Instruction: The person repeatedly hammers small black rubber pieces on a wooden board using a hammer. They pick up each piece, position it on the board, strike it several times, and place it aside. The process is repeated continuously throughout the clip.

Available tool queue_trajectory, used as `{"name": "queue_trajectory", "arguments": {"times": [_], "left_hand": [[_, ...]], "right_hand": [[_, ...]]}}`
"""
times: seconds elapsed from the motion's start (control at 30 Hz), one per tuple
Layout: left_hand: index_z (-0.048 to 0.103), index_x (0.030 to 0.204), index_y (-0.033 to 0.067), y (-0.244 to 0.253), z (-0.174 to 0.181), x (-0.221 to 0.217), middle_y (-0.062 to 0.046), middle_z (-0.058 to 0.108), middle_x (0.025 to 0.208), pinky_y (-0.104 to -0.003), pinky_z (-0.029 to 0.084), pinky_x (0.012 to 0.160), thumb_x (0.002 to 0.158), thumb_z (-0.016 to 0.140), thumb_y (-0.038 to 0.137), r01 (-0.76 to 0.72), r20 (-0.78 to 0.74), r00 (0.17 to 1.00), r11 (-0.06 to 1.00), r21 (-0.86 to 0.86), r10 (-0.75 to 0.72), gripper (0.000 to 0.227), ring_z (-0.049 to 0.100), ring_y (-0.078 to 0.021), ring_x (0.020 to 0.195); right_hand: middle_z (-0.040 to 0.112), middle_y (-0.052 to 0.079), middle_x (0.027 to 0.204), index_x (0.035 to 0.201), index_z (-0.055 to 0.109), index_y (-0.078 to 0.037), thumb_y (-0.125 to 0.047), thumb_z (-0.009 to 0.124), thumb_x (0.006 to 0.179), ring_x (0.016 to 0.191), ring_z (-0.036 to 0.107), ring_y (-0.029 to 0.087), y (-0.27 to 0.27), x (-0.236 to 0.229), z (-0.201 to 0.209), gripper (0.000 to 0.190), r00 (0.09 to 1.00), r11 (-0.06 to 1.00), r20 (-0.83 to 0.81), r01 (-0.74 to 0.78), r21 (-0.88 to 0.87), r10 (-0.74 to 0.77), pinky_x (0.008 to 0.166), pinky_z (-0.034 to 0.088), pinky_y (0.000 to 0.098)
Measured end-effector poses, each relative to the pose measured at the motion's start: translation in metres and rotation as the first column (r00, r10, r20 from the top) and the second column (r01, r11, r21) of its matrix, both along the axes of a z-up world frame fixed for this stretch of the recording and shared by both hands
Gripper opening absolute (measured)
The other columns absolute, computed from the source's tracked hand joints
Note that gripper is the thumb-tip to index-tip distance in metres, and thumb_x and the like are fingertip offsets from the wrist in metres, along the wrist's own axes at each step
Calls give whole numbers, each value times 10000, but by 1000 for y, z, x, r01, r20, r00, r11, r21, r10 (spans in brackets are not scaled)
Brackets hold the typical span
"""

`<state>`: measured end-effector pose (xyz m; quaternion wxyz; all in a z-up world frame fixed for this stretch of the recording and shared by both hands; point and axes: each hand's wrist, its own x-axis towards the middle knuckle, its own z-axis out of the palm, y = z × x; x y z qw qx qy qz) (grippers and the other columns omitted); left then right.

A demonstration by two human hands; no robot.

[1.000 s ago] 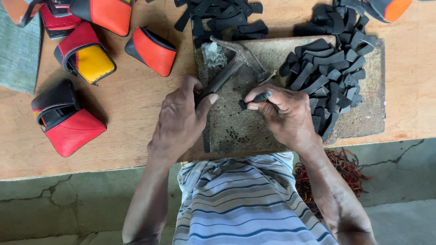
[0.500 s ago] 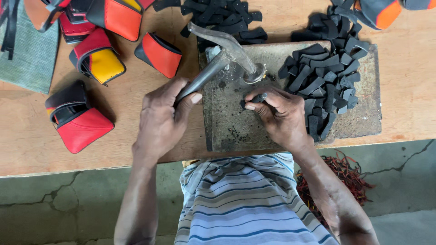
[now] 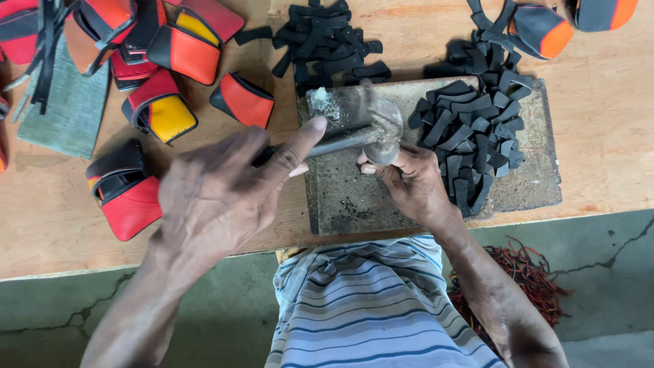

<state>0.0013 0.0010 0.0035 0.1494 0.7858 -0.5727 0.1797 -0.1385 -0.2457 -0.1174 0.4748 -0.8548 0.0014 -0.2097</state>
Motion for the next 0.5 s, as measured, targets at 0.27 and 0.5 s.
{"name": "queue_trajectory", "arguments": {"times": [0.27, 0.5], "left_hand": [[637, 1377, 87, -13, 59, -5, -16, 497, 699, -379, 342, 425, 967, 785, 73, 39, -45, 998, 968, -250, -52, 436, 409, -135, 480], [636, 1443, 197, 2, 52, -4, -21, 551, 759, -346, 375, 439, 1007, 772, 170, -1, 51, 999, 987, -160, 10, 457, 437, -127, 504]], "right_hand": [[747, 66, 1034, 1037, 689, -32, 81, 705, 933, 925, 742, 161, -3, 2, -3, 154, 999, 999, 20, -27, -38, 27, 799, 613, 297], [741, 63, 1056, 1090, 646, -32, 125, 683, 958, 962, 743, 161, -5, 0, -11, 208, 998, 999, 51, -42, 11, 42, 839, 616, 280]]}}
